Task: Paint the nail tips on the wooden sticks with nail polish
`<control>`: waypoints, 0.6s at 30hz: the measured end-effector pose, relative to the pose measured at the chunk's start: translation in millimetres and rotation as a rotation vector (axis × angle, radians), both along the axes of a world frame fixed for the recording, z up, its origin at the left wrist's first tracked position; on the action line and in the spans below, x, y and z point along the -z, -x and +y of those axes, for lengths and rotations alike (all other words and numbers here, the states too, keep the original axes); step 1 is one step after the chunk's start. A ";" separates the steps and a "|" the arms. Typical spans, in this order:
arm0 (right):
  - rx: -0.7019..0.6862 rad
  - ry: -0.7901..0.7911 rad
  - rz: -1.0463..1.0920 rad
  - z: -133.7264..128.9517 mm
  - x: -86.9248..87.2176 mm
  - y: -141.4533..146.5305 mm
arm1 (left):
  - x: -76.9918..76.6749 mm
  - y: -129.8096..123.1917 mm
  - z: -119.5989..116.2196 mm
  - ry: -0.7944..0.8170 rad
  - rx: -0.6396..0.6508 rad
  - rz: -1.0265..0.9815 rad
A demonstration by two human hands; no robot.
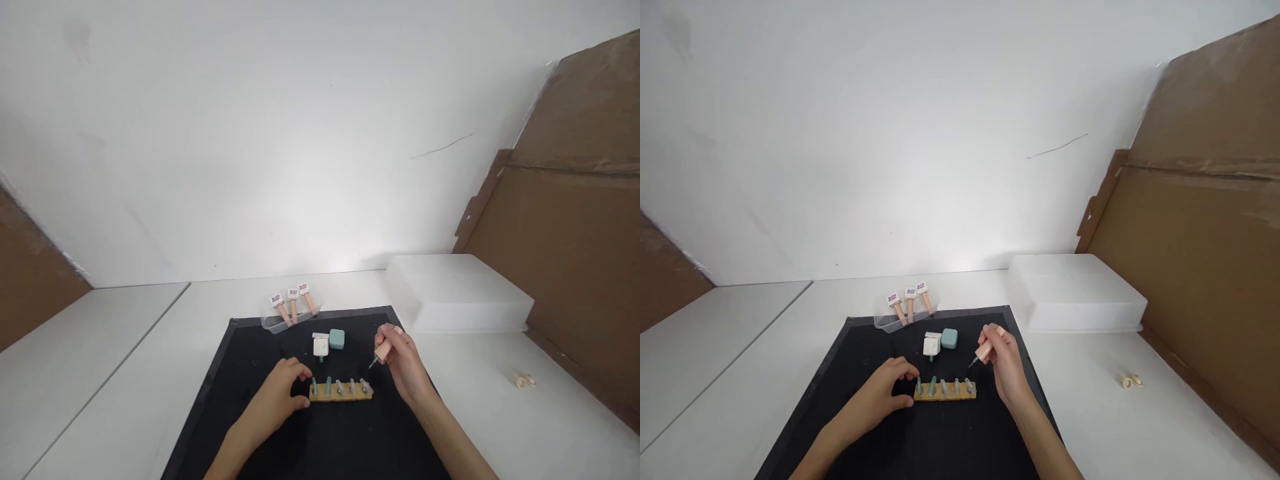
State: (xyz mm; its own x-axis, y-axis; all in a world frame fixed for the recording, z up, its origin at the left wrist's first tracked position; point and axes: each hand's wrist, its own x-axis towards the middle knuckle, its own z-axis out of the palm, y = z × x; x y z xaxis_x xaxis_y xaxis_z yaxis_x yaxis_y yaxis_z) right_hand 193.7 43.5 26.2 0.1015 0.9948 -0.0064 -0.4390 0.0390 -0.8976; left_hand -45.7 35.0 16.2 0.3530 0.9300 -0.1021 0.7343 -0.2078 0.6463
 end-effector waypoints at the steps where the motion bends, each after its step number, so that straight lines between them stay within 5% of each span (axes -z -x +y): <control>1: 0.000 0.005 -0.010 -0.2 -0.5 0.7 | -1.8 4.8 1.8 -0.027 -0.014 -0.003; 6: 0.004 0.046 -0.053 -1.0 -1.7 6.0 | 3.1 13.3 15.2 -0.310 -0.131 -0.024; 13: 0.025 0.058 -0.091 -4.1 -2.8 9.2 | 16.9 -7.7 23.3 -0.441 0.071 -0.030; 18: 0.031 0.046 -0.116 -6.0 -2.5 10.7 | 17.6 -11.1 23.8 -0.456 0.090 -0.051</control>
State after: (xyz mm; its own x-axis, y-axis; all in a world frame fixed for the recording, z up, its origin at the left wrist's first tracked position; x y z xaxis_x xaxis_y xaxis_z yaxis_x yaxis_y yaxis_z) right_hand 183.1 37.5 28.7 0.1351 0.9901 -0.0380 -0.3313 0.0090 -0.9435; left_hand -34.6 58.9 -1.4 0.4282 0.8413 0.3300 0.6699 -0.5406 0.5090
